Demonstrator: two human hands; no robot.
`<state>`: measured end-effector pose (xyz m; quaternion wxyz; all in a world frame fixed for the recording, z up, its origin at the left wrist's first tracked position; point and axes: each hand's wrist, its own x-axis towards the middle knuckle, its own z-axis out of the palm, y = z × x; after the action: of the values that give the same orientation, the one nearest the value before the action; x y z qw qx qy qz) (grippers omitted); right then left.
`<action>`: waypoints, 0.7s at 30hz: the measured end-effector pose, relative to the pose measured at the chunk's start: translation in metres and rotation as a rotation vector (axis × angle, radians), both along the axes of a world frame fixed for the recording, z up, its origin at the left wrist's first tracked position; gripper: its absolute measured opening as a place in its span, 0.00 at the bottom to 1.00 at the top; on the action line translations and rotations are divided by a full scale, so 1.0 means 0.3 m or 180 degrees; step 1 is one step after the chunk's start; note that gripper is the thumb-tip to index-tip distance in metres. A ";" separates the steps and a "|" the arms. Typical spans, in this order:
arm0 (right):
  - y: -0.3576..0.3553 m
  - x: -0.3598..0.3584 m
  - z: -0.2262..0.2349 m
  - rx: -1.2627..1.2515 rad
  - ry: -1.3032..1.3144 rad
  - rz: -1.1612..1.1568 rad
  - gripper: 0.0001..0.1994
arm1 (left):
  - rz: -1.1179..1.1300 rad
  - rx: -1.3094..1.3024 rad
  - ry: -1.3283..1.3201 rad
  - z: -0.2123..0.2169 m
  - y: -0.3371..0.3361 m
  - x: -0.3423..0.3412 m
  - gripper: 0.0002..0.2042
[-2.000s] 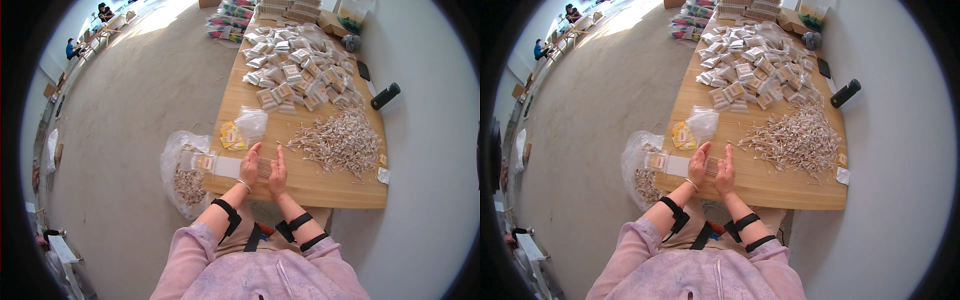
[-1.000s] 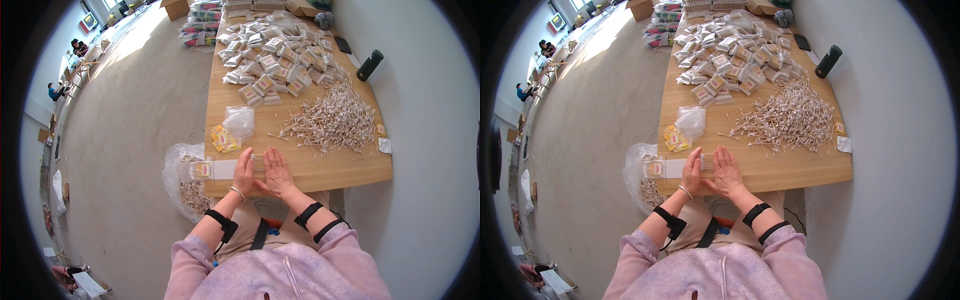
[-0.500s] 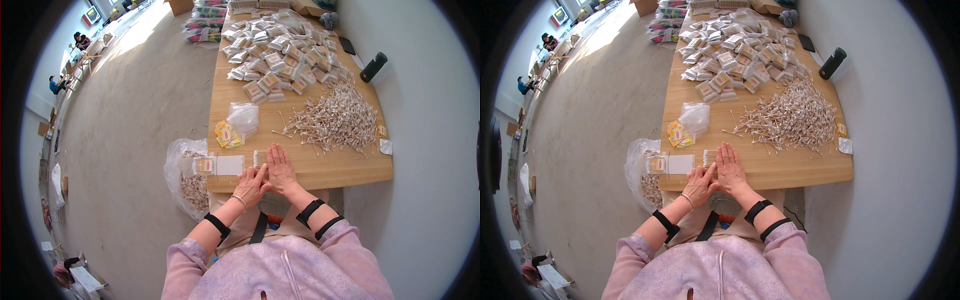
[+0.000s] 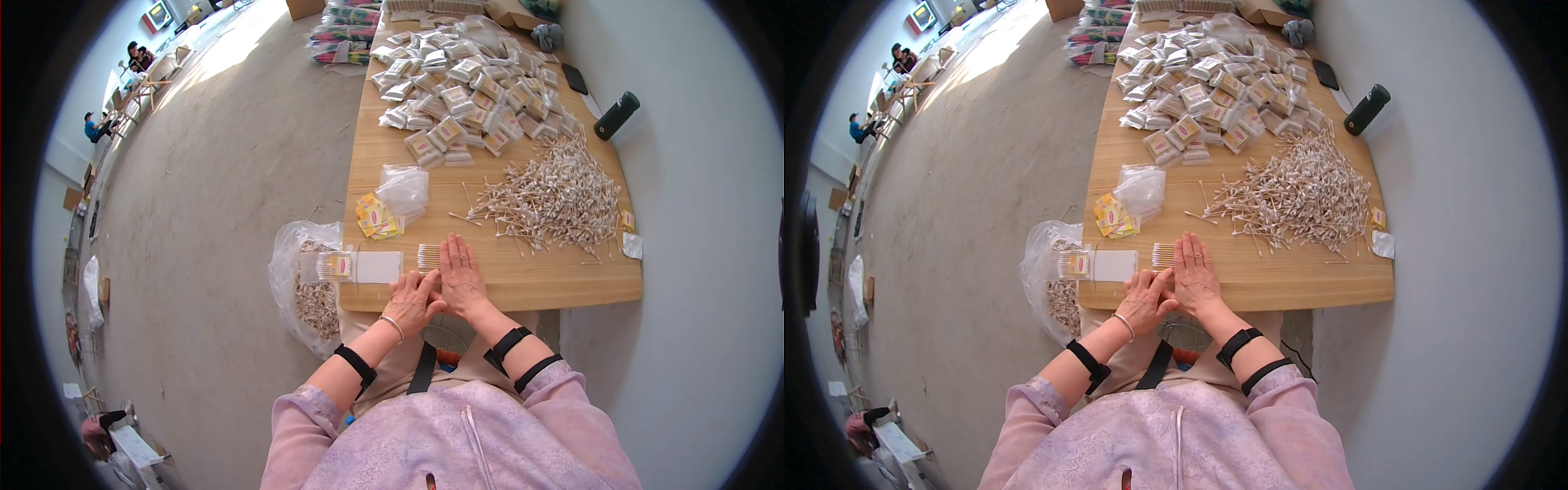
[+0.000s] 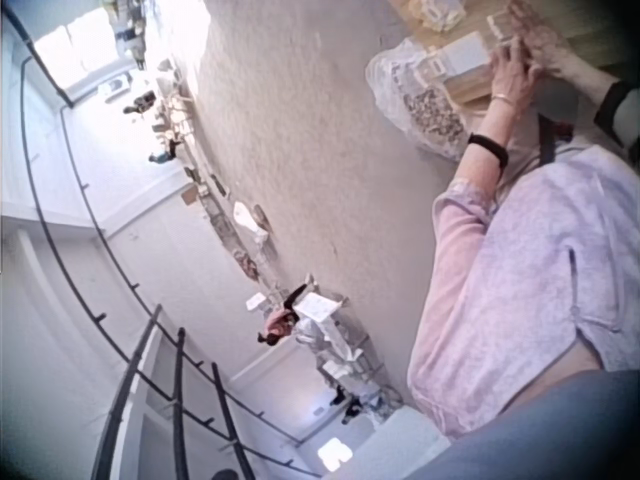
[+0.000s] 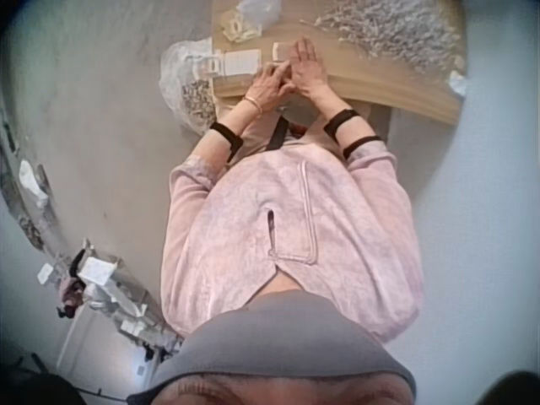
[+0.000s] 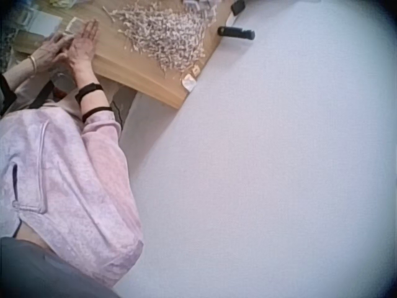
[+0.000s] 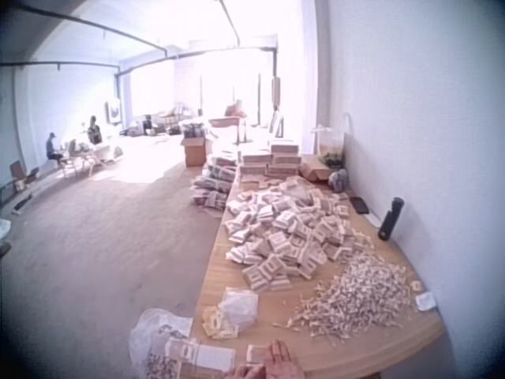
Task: Manually sorting and packaging medical swabs into small plastic bags.
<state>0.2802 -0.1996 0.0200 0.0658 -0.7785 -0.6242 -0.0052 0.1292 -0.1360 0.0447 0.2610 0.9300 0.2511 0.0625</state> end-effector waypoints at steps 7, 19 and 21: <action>-0.009 0.001 0.020 -0.0074 0.0237 0.0040 0.50 | 0.0130 0.0047 0.0092 -0.002 -0.008 0.016 0.36; -0.007 0.004 0.008 0.0007 0.0123 0.0082 0.51 | 0.0253 -0.0063 0.0196 0.028 0.000 0.039 0.36; -0.011 0.005 0.014 -0.0157 0.0055 0.0066 0.51 | 0.0371 -0.0111 0.0274 0.037 -0.004 0.049 0.37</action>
<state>0.2816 -0.2029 0.0243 0.0521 -0.7734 -0.6316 0.0177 0.1440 -0.1371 0.0557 0.2620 0.9110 0.3169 0.0332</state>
